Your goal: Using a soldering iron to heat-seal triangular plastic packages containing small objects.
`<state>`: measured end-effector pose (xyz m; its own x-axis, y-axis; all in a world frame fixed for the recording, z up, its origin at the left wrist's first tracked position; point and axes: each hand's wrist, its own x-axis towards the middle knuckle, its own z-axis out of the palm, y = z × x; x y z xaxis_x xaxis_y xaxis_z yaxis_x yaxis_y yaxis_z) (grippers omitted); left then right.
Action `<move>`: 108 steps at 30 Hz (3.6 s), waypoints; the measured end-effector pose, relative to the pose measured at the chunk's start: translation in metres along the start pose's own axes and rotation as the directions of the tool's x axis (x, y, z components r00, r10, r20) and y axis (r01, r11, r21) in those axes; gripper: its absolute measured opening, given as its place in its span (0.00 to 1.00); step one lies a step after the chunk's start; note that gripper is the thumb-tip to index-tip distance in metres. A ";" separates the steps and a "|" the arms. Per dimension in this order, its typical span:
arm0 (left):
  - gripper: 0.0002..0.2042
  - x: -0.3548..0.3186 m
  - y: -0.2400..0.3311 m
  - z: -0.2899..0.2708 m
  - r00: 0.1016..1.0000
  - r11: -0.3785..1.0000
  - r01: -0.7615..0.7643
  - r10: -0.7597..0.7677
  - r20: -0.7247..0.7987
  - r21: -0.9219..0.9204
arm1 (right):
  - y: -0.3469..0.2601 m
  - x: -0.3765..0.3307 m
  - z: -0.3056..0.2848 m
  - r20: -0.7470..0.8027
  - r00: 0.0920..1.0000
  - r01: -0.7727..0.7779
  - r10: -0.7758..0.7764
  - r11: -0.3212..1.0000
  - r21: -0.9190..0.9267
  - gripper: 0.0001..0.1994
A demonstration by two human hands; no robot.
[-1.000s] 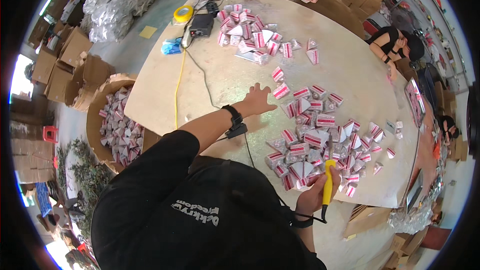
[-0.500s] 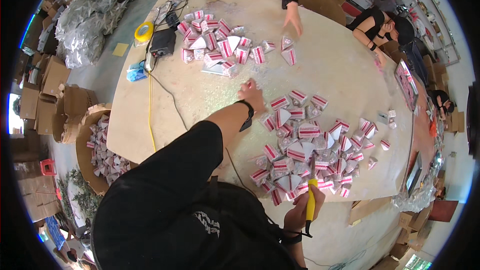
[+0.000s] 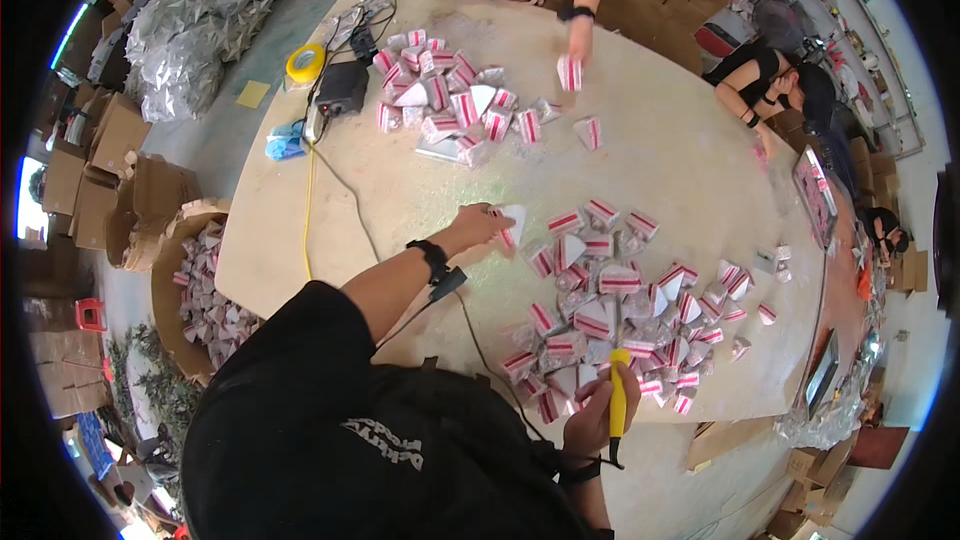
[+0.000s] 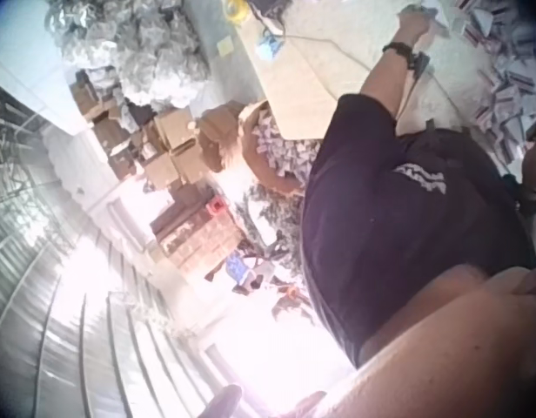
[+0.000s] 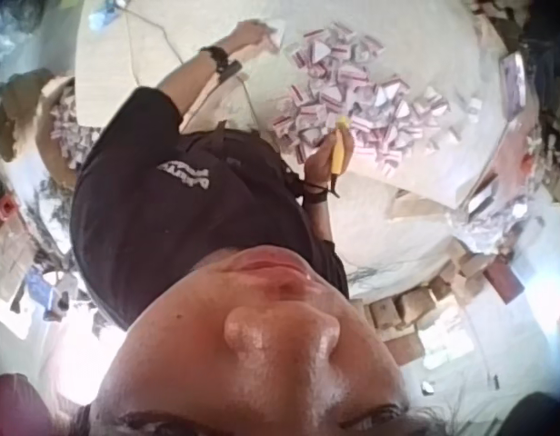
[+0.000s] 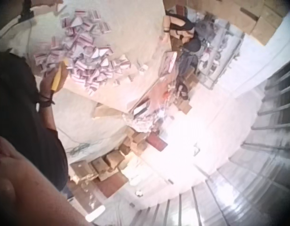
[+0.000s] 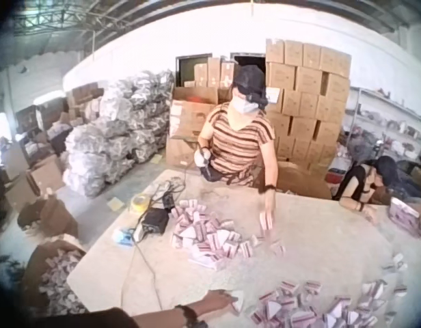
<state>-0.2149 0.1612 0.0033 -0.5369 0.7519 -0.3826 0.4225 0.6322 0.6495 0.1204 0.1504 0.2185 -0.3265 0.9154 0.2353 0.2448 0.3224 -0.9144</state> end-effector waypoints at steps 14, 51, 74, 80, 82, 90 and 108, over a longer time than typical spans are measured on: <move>0.38 -0.264 0.084 -0.065 0.777 -0.036 0.417 0.532 0.336 -0.908 | -0.045 -0.014 0.026 0.342 0.931 0.129 -0.130 0.991 0.028 0.24; 0.48 -0.341 0.096 -0.101 0.709 0.054 0.261 0.667 0.230 -0.964 | -0.086 -0.065 -0.014 0.457 0.860 -0.062 -0.226 0.843 0.534 0.14; 0.28 -0.330 0.081 -0.079 0.825 0.082 0.169 0.534 0.186 -0.982 | -0.092 -0.070 -0.014 0.467 0.831 0.061 -0.302 0.884 0.464 0.16; 0.27 -0.331 0.089 -0.065 0.759 -0.127 0.339 0.622 0.191 -0.932 | -0.086 -0.067 -0.009 0.468 0.811 0.141 -0.351 0.893 0.427 0.17; 0.32 -0.333 0.093 -0.064 0.755 -0.159 0.406 0.613 0.232 -0.900 | -0.085 -0.066 -0.008 0.489 0.785 0.191 -0.380 0.899 0.393 0.17; 0.41 -0.340 0.105 -0.064 0.608 -0.016 0.521 0.709 0.357 -0.854 | -0.071 -0.068 -0.001 0.400 0.841 0.145 -0.363 0.865 0.480 0.16; 0.40 -0.334 0.084 -0.090 0.920 -0.282 0.044 0.385 -0.070 -0.958 | -0.083 -0.082 -0.032 0.047 0.917 0.360 -0.395 0.875 0.323 0.40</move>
<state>-0.0657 -0.0541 0.2449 -0.3829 0.9221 -0.0558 -0.8428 -0.3240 0.4298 0.1554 0.0566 0.2857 -0.4393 0.7012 0.5615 -0.1985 0.5338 -0.8220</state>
